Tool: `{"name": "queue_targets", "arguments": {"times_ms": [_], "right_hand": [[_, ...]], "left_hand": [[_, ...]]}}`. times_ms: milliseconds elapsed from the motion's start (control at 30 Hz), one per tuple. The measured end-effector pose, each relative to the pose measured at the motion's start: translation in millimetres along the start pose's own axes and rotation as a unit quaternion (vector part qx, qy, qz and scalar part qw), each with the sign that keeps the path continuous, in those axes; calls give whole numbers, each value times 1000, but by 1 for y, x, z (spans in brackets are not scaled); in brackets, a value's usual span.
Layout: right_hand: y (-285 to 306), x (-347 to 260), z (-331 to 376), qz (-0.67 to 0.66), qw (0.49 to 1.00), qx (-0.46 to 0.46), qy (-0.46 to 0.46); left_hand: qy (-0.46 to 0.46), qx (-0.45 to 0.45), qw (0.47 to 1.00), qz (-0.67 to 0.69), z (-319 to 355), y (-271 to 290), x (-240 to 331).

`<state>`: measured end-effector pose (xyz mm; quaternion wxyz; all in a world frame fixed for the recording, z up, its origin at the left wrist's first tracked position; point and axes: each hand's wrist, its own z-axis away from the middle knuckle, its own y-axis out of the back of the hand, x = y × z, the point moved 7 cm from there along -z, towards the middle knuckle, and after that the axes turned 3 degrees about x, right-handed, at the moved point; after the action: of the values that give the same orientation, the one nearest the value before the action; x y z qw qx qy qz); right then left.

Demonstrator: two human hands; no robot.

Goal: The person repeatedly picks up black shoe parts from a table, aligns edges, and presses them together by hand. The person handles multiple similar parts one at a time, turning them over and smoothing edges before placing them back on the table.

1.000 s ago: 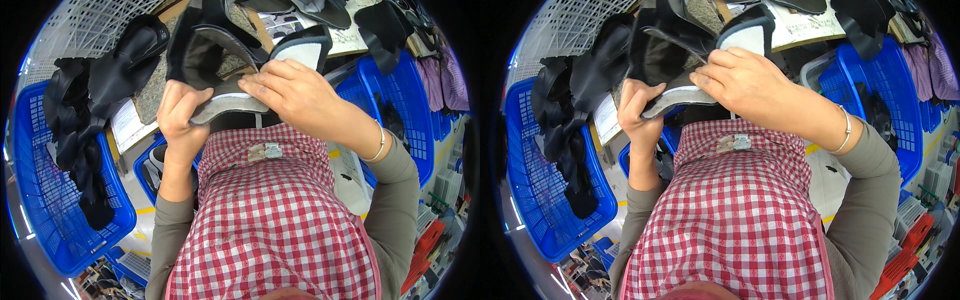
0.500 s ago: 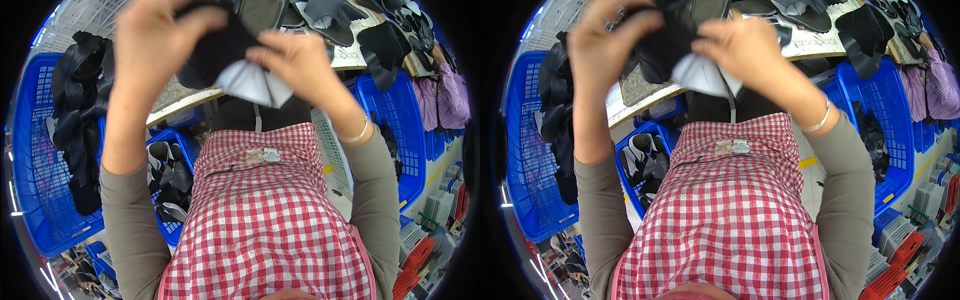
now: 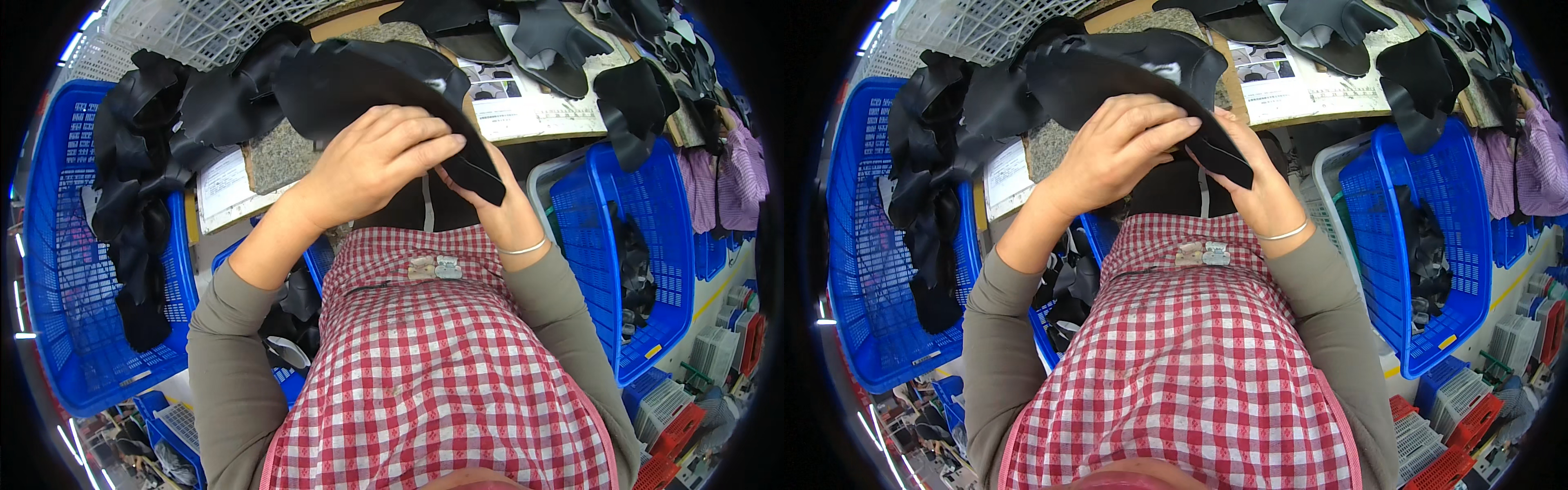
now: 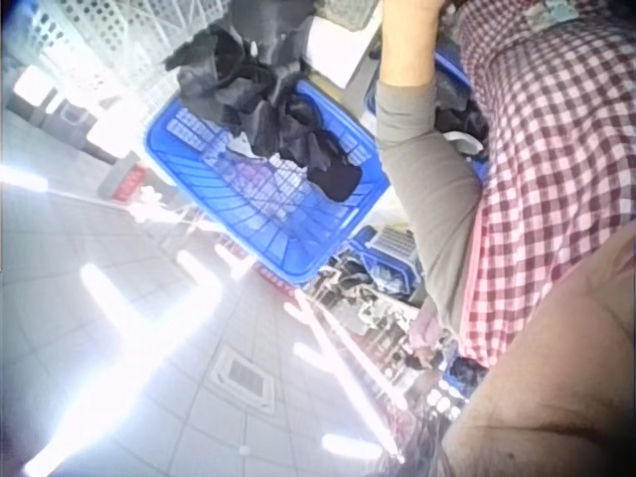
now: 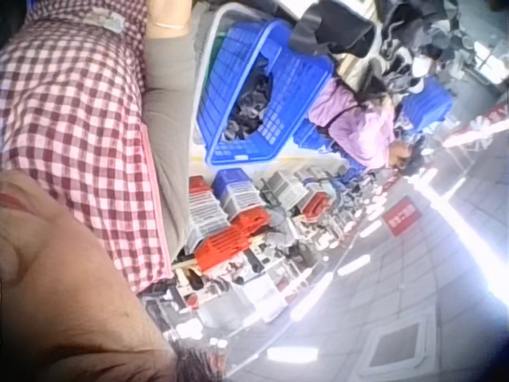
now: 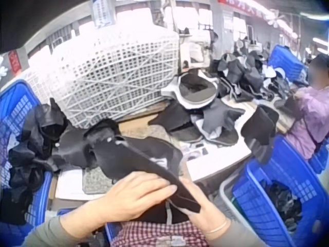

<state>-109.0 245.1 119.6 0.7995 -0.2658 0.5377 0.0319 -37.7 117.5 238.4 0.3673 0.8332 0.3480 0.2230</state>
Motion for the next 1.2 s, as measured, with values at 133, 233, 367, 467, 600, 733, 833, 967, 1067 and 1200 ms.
{"name": "queue_targets", "arguments": {"times_ms": [133, 233, 367, 467, 600, 733, 833, 967, 1067, 1200], "right_hand": [[-2, -12, 7, 169, 970, -109, 138], [18, 41, -15, -157, 977, -24, -143], [13, 70, -40, -316, 931, -66, -170], [4, 69, -38, -349, 915, -106, -171], [-1, 34, -5, -201, 971, -109, -75], [-11, 10, 7, -154, 984, -14, -93], [-25, -30, -12, -151, 988, -29, 25], [-26, -84, -36, -77, 976, -36, 203], [-22, -80, -40, -44, 976, 0, 212], [-20, -28, -44, -65, 987, 7, 147]], "left_hand": [[-17, 20, 996, -90, -4, -4, 2], [32, -120, 992, -28, 5, -29, -3], [-17, -165, 986, 0, 7, -35, -1], [-10, -215, 976, 44, 6, -30, -2], [10, -283, 953, 104, 11, -22, -1], [39, -271, 961, -42, 19, -30, -5], [-18, -187, 949, -254, 14, -27, 10], [-27, -1, 990, -137, -5, 9, 40], [-35, 190, 932, -306, -12, 37, 42], [86, 38, 979, -181, 4, 6, -12]]}}
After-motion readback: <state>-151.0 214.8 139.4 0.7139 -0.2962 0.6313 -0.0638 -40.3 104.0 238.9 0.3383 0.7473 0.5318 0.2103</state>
